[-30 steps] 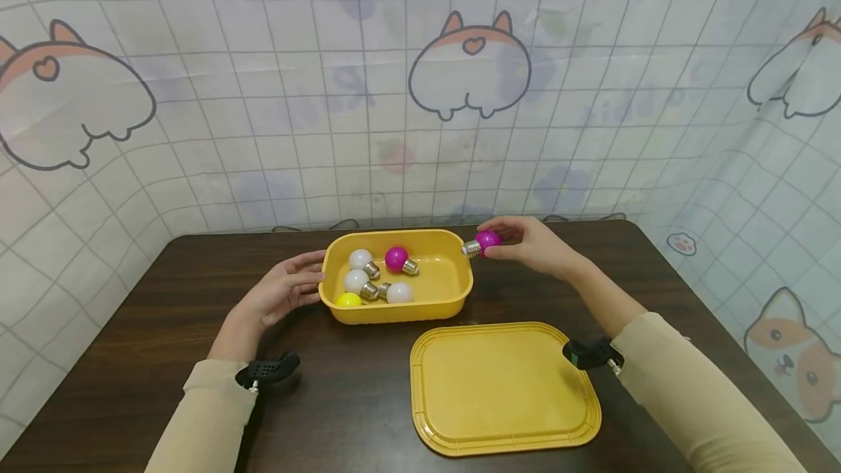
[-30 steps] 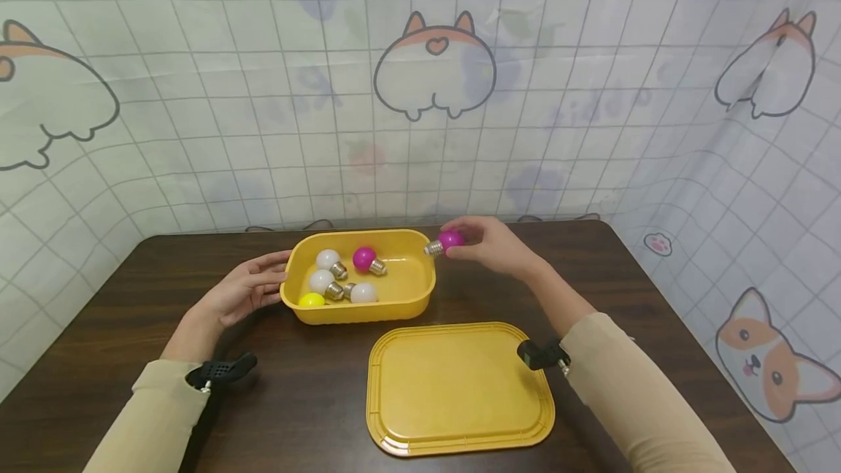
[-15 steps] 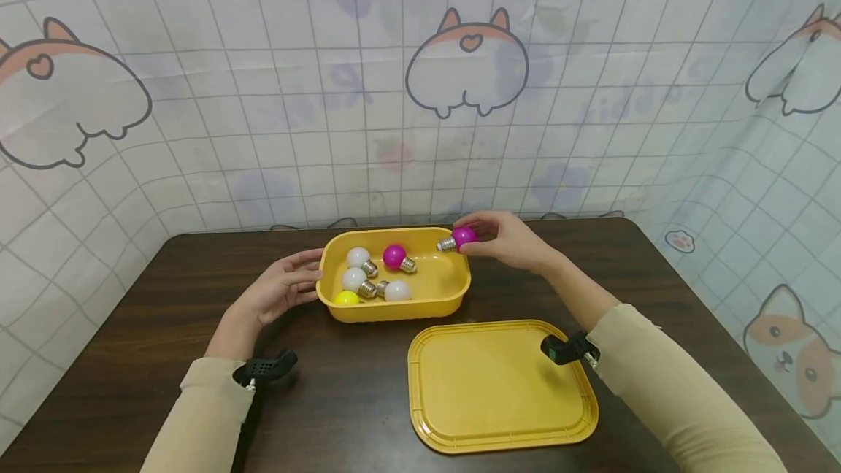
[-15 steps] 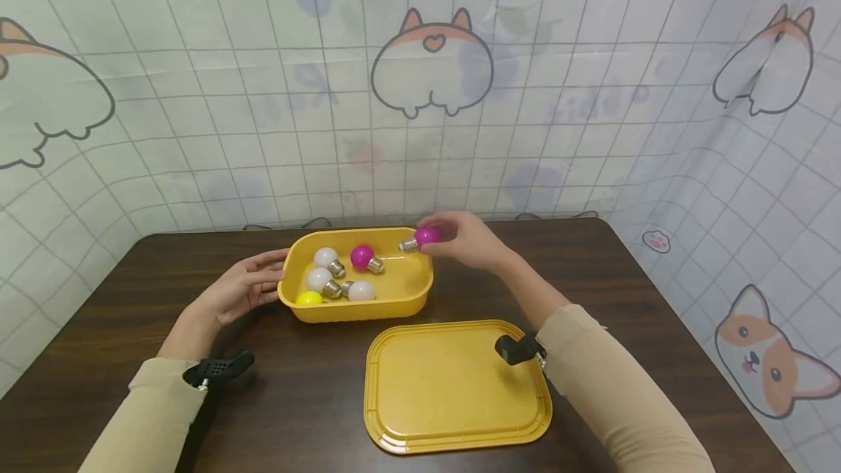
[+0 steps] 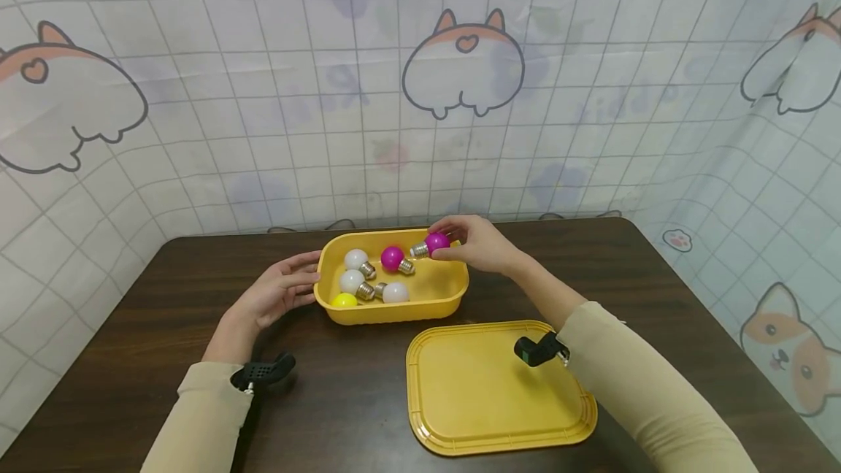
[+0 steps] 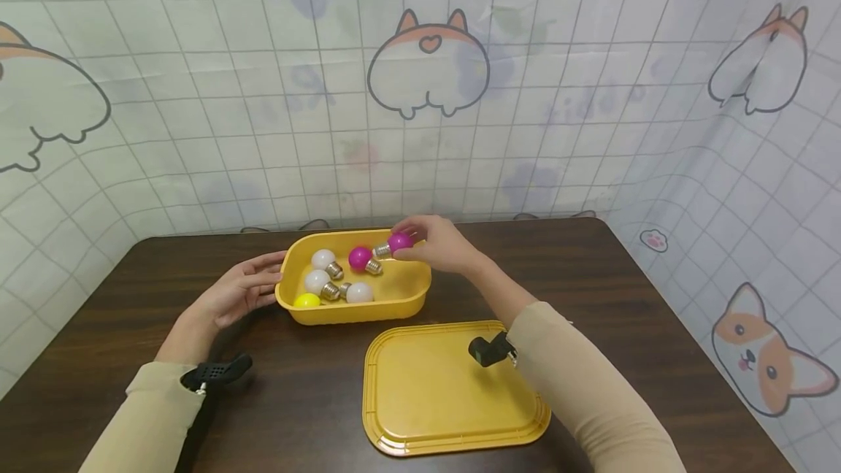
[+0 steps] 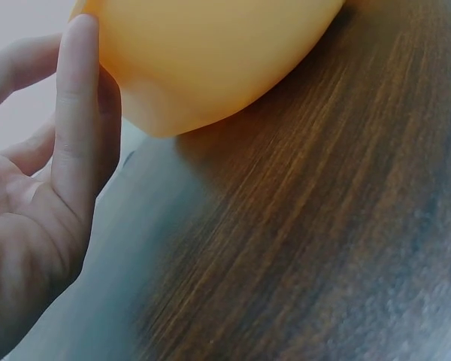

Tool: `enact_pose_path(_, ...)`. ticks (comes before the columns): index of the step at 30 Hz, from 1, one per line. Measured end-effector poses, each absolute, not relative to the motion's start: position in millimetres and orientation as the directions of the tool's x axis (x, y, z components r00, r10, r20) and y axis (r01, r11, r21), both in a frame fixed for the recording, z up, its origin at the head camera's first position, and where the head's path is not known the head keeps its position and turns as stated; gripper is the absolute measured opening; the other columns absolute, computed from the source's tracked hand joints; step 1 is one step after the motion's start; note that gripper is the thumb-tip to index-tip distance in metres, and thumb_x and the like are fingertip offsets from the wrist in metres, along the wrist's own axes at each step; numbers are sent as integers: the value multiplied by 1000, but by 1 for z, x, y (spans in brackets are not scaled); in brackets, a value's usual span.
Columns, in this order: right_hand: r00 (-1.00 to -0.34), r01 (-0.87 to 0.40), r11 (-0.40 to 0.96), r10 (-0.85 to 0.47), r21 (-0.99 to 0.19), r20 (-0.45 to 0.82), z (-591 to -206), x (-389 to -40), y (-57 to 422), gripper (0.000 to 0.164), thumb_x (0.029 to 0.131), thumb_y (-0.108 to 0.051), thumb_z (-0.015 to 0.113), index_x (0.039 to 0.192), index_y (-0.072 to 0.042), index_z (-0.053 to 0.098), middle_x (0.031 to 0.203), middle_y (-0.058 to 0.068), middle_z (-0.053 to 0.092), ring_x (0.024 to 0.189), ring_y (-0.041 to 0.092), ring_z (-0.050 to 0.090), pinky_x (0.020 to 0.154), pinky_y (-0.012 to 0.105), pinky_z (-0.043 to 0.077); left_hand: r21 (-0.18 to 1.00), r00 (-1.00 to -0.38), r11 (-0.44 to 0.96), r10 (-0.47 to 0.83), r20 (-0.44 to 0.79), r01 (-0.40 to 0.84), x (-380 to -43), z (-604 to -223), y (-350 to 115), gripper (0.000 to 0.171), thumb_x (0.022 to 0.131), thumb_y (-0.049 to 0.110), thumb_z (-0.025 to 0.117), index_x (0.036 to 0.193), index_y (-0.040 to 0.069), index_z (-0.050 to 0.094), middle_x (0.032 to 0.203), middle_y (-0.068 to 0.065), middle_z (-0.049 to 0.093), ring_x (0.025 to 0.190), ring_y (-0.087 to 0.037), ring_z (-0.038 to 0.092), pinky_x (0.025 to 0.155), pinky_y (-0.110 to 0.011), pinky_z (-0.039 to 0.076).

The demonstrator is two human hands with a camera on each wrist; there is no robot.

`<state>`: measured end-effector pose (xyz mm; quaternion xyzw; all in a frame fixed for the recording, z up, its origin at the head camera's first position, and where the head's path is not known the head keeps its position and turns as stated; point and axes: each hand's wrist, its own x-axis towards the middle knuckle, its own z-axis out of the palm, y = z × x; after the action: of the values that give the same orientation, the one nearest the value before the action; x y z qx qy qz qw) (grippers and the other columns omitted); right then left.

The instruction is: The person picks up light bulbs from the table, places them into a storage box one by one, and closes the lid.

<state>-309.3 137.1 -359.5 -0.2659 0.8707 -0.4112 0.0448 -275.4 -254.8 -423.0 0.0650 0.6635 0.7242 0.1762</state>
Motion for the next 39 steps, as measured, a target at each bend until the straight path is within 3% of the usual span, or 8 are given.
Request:
enact_pose_path(16, -855, -428, 563, -505, -707, 114, -374, -310, 109, 40, 89, -21, 83, 124, -8, 69, 122, 9, 69, 115, 30, 63, 101, 43, 53, 986, -930, -54, 344, -132, -160, -277, -426, -256, 67, 104, 8, 62, 160, 1, 27, 149, -23, 48, 108, -18, 69, 90, -33, 59)
enact_pose_path(31, -880, -421, 639, -459, -644, 119, -383, -307, 94, 43, 91, -26, 82, 126, -5, 68, 116, 11, 71, 104, 27, 69, 92, 37, 57, 984, -932, -68, 338, -135, -167, -275, -424, -255, 66, 104, 7, 62, 159, 0, 28, 147, -21, 50, 108, -18, 69, 89, -33, 59)
enact_pose_path(39, -883, -412, 621, -453, -666, 124, -378, -304, 95, 51, 93, -27, 78, 132, 1, 63, 126, 19, 66, 115, 33, 65, 99, 43, 55, 986, -934, -54, 331, -133, -159, -276, -424, -255, 67, 104, 9, 62, 160, 0, 27, 147, -23, 48, 106, -17, 69, 89, -33, 59)
